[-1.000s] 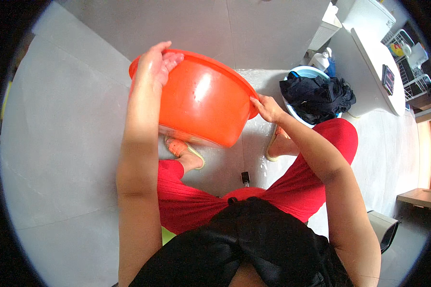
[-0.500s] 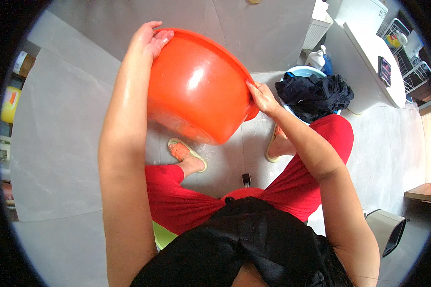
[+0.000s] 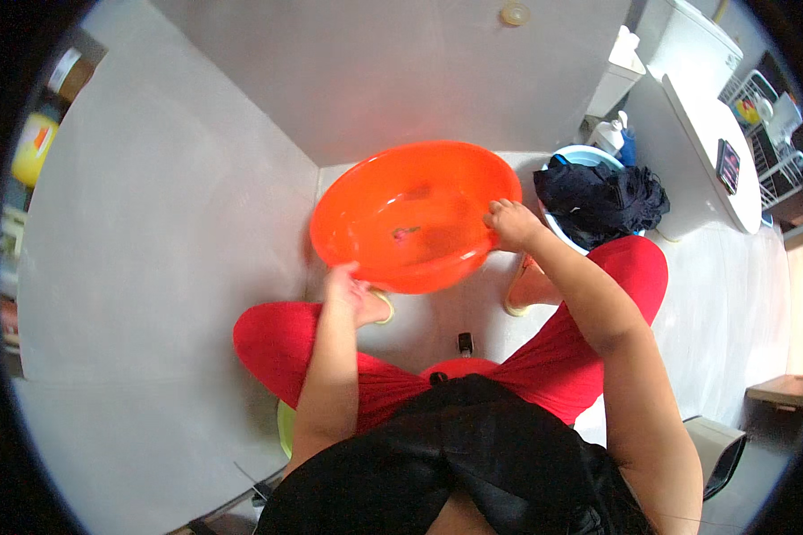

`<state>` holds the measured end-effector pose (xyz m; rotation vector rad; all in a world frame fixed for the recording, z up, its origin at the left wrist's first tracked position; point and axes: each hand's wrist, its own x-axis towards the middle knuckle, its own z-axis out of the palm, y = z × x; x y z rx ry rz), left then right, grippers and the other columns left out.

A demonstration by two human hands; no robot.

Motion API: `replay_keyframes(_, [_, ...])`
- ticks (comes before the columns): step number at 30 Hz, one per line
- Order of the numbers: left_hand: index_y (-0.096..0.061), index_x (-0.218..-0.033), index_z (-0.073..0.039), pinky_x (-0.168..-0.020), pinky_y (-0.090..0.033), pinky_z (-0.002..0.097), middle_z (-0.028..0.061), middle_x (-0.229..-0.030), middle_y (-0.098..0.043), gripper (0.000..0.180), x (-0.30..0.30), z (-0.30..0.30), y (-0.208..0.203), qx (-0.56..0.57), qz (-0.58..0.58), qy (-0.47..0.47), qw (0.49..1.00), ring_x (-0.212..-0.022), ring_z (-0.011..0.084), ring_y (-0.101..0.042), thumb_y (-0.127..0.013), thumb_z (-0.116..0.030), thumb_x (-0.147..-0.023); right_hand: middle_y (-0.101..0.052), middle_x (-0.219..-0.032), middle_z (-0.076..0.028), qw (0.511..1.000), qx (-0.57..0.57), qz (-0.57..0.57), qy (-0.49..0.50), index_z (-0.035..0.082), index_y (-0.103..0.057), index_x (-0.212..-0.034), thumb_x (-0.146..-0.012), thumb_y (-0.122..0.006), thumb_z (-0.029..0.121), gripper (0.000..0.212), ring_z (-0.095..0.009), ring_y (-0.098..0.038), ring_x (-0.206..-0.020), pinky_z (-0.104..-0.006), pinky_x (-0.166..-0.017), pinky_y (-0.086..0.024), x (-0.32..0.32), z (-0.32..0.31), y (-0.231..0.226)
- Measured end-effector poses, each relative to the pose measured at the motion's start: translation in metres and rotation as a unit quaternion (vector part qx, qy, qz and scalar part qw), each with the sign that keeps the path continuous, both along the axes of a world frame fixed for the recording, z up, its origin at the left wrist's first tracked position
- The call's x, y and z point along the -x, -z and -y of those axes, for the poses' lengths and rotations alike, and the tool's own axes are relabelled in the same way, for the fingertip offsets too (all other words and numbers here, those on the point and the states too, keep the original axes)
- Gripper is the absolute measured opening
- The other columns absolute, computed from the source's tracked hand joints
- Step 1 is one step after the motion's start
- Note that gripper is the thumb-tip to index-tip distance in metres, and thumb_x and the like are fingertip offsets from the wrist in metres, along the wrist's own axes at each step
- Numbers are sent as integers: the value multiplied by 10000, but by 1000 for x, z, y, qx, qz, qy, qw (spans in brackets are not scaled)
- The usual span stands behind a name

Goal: The person washes several dark and light pieces of clothing by hand in a red bucket filled with soapy water, rubbing the fabric together, rinsing them under a running faucet, and wringing out the water.

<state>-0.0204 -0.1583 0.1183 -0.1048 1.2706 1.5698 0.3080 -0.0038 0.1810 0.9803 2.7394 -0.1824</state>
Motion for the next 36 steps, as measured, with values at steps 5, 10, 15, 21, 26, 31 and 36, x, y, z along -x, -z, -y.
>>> replay_keyframes(5, [-465, -1163, -87, -729, -527, 517, 173, -1070, -554, 346, -59, 32, 71, 211, 85, 158, 961, -883, 370, -558, -570, -141, -838, -514, -1222, -164, 992, 67, 86, 58, 95, -576, -1153, -654, -798, 239, 564, -316, -485, -1165, -422, -966, -427, -1, 0, 8])
replay_keyframes(10, [-457, -1170, -94, -666, -555, 491, 175, -1070, -549, 325, -77, 34, 98, 172, 159, 270, 934, -795, 367, -579, -502, -191, -864, -580, -1127, -231, 958, 108, -254, 82, -45, -501, -1209, -812, -674, 329, 572, -328, -563, -1077, -411, -935, -449, 30, -32, -98])
replay_keyframes(15, [-460, -1211, -112, -641, -567, 456, 138, -1142, -525, 362, -76, 19, 99, 189, 38, 211, 958, -928, 315, -556, -516, -175, -859, -624, -993, -170, 825, 77, -550, 102, -71, -493, -1207, -882, -590, 333, 527, -228, -616, -865, -333, -800, -503, 103, -68, -269])
replay_keyframes(21, [-391, -1326, -112, -872, -466, 525, 76, -1392, -367, 566, -87, 16, 68, 225, -33, 204, 952, -1176, 331, -436, -610, -159, -807, -576, -989, -140, 700, 101, -701, 95, -57, -482, -1146, -828, -626, 389, 567, -183, -578, -824, -337, -765, -475, 171, -117, -431])
replay_keyframes(26, [-357, -1366, -113, -853, -470, 488, 109, -1392, -361, 658, -80, 28, 35, 188, -166, 151, 956, -1188, 319, -431, -651, -195, -783, -325, -1415, -158, 679, 164, -714, 47, -68, -337, -1341, -807, -693, 330, 755, -260, -357, -1273, -380, -986, -420, 210, -129, -514])
replay_keyframes(31, [-330, -1376, -52, -952, -404, 443, 205, -1396, -285, 753, -107, 15, -7, 138, -284, 154, 936, -1233, 346, -376, -699, -229, -744, -575, -1069, -114, 565, 202, -799, 34, 67, -541, -1185, -849, -562, 432, 497, -199, -556, -871, -301, -730, -475, 215, -222, -551])
replay_keyframes(36, [-349, -1350, 0, -1024, -341, 424, 285, -1348, -283, 762, -85, 42, -35, 114, -367, 130, 914, -1249, 383, -343, -720, -220, -722, -398, -614, -47, 460, 296, -835, 58, 63, -501, -810, -821, -608, 453, 404, -170, -411, -472, -265, -407, -371, 247, -183, -562])
